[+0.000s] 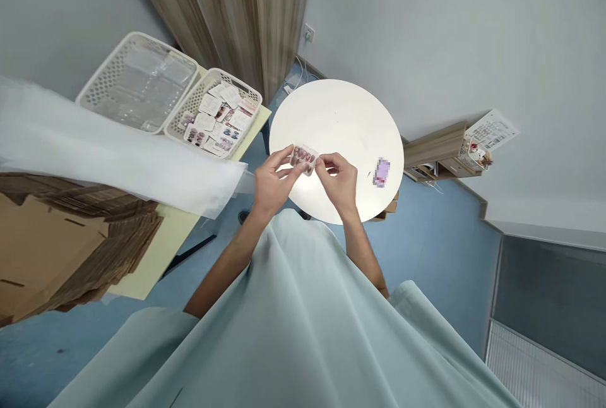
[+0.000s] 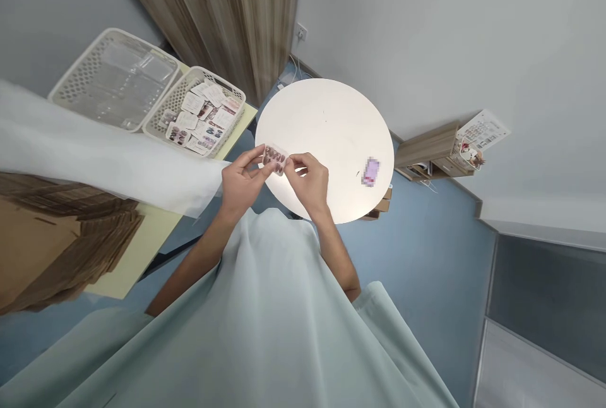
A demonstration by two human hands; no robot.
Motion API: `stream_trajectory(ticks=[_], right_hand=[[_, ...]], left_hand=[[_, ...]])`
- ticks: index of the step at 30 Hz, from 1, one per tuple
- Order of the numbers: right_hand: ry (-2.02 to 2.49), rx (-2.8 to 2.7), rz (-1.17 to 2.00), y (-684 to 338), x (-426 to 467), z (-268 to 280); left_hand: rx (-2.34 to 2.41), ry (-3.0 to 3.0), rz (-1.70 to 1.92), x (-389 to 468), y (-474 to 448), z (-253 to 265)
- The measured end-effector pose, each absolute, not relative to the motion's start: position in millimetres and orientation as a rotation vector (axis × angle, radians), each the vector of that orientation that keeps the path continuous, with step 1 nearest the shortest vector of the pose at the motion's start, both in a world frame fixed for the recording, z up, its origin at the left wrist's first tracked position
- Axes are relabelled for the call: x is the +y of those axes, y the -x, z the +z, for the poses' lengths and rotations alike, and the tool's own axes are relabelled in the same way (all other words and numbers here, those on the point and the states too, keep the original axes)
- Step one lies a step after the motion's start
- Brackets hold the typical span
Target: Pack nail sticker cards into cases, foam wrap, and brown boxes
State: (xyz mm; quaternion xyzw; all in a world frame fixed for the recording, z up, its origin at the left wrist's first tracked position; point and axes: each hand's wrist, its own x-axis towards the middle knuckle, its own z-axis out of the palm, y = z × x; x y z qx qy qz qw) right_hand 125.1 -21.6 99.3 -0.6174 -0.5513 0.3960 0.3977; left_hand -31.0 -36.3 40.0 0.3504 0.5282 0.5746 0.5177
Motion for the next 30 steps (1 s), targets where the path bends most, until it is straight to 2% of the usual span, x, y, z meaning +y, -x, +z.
stream_trajectory(ticks=[7, 18, 30], right_hand=[[1.574, -1.274, 1.202, -143, -13, 83], [1.549, -1.172, 1.322, -172, -7, 65], [1.532, -1.28, 1.456, -227, -4, 34]], left_hand=[[1.298, -0.818, 1.39, -33, 29, 27], [1.266, -0.799, 1.287, -37, 13, 40], [1.398, -0.916, 1.198, -31, -24, 3]])
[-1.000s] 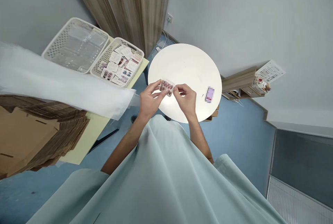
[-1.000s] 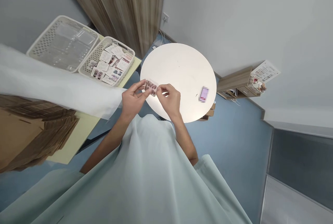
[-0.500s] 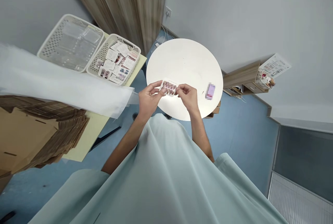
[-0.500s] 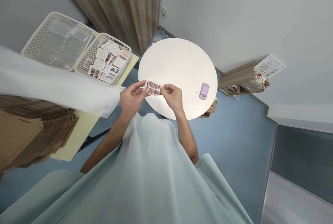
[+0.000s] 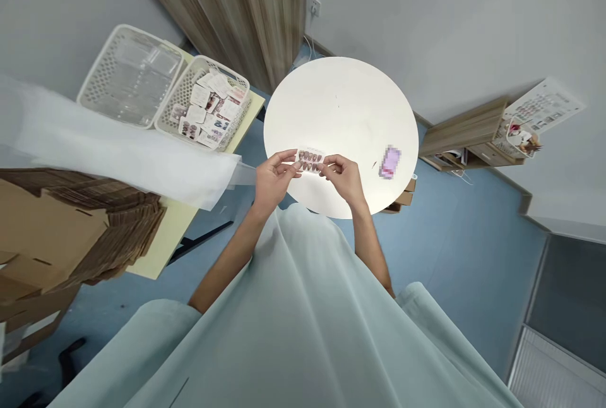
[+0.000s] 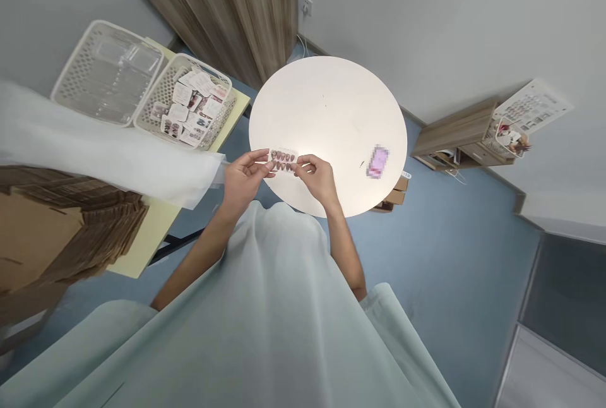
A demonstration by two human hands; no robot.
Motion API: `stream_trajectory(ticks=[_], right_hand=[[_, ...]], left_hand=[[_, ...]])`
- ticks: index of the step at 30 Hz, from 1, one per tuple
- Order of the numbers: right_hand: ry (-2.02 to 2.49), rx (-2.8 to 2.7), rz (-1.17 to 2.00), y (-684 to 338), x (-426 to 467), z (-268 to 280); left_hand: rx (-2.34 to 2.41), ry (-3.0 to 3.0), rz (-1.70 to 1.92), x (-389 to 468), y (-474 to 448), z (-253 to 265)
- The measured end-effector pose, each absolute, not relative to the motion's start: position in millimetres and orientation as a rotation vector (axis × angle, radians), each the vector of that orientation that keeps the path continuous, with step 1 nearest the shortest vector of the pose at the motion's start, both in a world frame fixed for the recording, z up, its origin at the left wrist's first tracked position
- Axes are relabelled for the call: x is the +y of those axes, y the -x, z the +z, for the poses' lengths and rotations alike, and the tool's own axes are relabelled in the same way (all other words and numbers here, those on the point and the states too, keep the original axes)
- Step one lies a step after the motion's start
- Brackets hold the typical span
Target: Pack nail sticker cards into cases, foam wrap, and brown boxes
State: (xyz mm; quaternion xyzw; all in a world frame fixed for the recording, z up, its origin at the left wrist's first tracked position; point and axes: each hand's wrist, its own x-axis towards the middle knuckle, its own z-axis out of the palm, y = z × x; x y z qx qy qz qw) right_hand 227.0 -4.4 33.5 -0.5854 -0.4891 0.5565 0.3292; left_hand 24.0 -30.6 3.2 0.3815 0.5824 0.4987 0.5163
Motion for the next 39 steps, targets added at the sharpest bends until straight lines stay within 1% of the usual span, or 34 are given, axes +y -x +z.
stream_trajectory(ticks=[3, 7, 11, 16, 21, 25, 32, 35, 39], right_hand=[[1.517, -1.334, 1.389, -240, -9, 20], [1.378, -1.45, 1.304, -255, -18, 1], [1.283, -1.463, 1.361, -265, -25, -20], [1.286, -1.353, 1.504, -263, -28, -38], [1.355, -1.234, 1.523, -242, -31, -48], [1.372, -1.256, 1.475, -220, -32, -46], [1.463, -1.294, 1.399, -183, -27, -23], [1.491, -1.278, 1.391, -164, -24, -15], [1.638, -1.214, 1.391, -135, -19, -9]], left_hand=[[1.443, -1.029, 1.159, -32, -36, 0], [1.5, -1.256, 1.145, -36, -48, -2], [1.517, -1.351, 1.113, -44, -53, -5], [1.559, -1.189, 1.017, -53, -48, -12], [1.492, -1.023, 0.949, -46, -28, -24], [1.383, -1.054, 0.865, -30, -2, -25], [1.272, -1.108, 0.635, 0, 54, -17], [1.246, -1.133, 0.62, 11, 73, -15], [1.292, -1.138, 0.619, 23, 90, -15]])
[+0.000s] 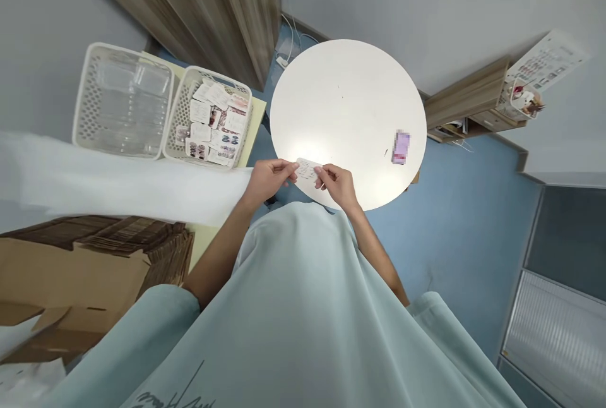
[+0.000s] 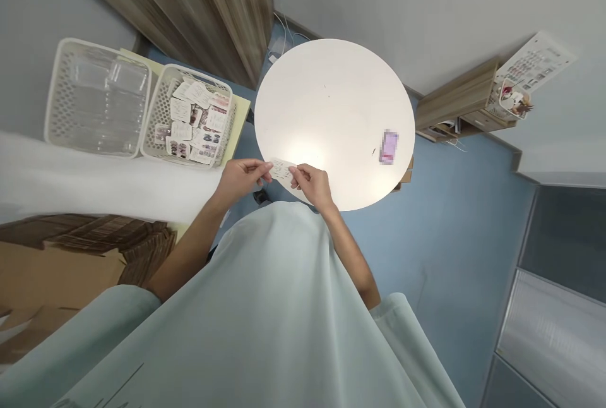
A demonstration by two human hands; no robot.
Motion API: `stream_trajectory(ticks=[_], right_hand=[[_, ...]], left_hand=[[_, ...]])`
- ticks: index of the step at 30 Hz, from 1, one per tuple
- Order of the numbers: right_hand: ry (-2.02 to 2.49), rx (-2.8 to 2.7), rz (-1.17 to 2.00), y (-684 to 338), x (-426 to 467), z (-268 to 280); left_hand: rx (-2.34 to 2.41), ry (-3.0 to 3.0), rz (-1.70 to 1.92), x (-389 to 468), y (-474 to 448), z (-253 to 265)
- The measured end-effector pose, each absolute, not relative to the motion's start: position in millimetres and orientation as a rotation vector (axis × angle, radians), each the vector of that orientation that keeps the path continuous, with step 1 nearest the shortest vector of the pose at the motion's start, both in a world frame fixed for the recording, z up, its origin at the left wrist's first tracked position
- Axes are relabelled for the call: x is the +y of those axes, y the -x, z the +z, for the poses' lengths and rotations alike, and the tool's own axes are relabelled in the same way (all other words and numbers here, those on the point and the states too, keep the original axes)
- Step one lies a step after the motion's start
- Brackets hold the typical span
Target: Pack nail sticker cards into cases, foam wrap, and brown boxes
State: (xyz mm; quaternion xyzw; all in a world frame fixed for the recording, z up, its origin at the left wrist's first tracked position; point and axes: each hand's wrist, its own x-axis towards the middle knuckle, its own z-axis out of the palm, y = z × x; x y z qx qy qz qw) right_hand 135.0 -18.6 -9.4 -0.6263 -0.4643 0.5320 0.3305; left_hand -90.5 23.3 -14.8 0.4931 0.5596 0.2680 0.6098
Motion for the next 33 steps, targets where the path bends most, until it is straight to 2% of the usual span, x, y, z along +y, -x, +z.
stream_trajectory(ticks=[11, 19, 24, 28, 33], right_hand=[[1.733, -1.157, 1.335, -94, -9, -16], [1.817, -0.991, 1.356, -82, -14, -79], [1.978, -0.911, 1.335, -83, -16, -110], [2.258, -0.987, 1.294, -90, -19, -116], [2.221, -1.126, 1.274, -88, -16, -110]], left_hand=[[1.215, -1.105, 0.64, 39, 122, -43], [1.215, -0.907, 0.671, 43, 114, -102], [1.313, -1.014, 0.56, 43, 102, -130], [1.437, -1.158, 0.469, 47, 110, -138], [1.46, -1.191, 0.48, 51, 140, -135]])
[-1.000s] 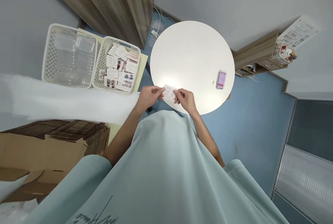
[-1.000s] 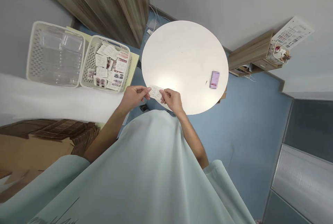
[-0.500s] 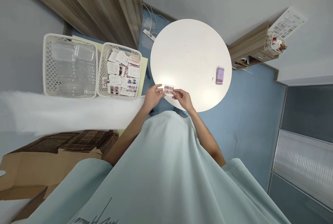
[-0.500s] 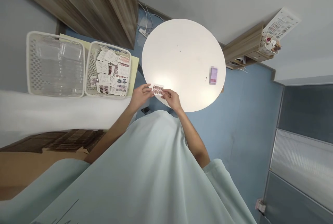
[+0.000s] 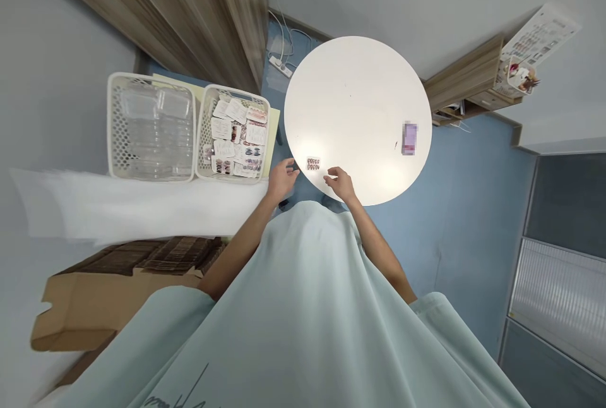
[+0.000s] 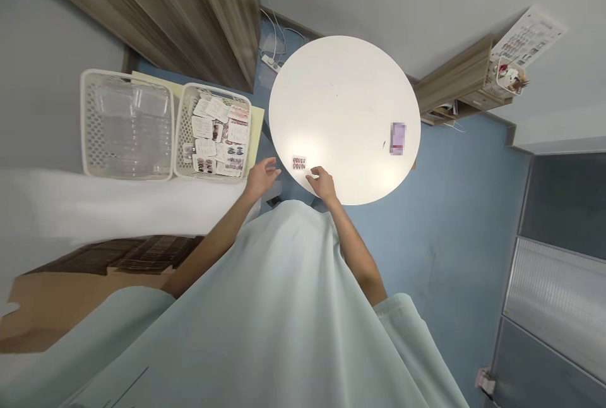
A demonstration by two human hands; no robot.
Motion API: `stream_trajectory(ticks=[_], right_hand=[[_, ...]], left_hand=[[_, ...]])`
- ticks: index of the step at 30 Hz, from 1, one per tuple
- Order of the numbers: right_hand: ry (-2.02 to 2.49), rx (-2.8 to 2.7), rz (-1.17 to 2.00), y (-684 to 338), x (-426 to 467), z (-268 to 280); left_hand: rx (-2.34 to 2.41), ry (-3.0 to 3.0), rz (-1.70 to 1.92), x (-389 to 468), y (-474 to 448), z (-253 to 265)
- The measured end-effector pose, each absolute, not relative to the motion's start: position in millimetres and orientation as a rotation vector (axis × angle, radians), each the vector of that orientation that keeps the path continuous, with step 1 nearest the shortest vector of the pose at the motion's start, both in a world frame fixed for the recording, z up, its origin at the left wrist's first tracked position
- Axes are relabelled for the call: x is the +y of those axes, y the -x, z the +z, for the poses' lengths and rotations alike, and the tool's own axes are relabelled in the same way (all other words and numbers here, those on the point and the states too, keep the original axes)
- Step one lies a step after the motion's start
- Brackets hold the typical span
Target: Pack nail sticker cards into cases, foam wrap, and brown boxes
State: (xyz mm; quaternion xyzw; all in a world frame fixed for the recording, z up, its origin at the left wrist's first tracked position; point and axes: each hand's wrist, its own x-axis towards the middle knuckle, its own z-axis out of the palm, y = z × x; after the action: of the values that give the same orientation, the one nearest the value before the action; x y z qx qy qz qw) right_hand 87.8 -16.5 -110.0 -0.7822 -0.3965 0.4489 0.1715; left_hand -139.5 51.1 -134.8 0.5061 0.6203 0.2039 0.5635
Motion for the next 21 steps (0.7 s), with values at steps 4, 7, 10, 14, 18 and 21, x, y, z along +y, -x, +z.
stream_trajectory(ticks=[4, 7, 10, 14, 18, 21], right_hand=[[2.101, -1.186, 1.285, -73, -1, -100], [1.976, -1.244, 1.294, -57, 16, -89], [1.878, -1.314, 1.316, -35, 34, -74], [1.791, -1.431, 1.34, 0, 58, -52], [1.736, -1.508, 1.381, 36, 79, -40], [1.701, -1.567, 1.379, 60, 89, -39]], left_hand=[[1.463, -1.168, 0.564, 55, 172, -124], [1.477, -1.122, 0.666, 61, 200, -114], [1.521, -1.077, 0.786, 70, 233, -105], [1.617, -1.064, 0.921, 81, 288, -100], [1.794, -1.127, 0.92, 91, 346, -104], [1.933, -1.177, 0.858, 107, 380, -111]])
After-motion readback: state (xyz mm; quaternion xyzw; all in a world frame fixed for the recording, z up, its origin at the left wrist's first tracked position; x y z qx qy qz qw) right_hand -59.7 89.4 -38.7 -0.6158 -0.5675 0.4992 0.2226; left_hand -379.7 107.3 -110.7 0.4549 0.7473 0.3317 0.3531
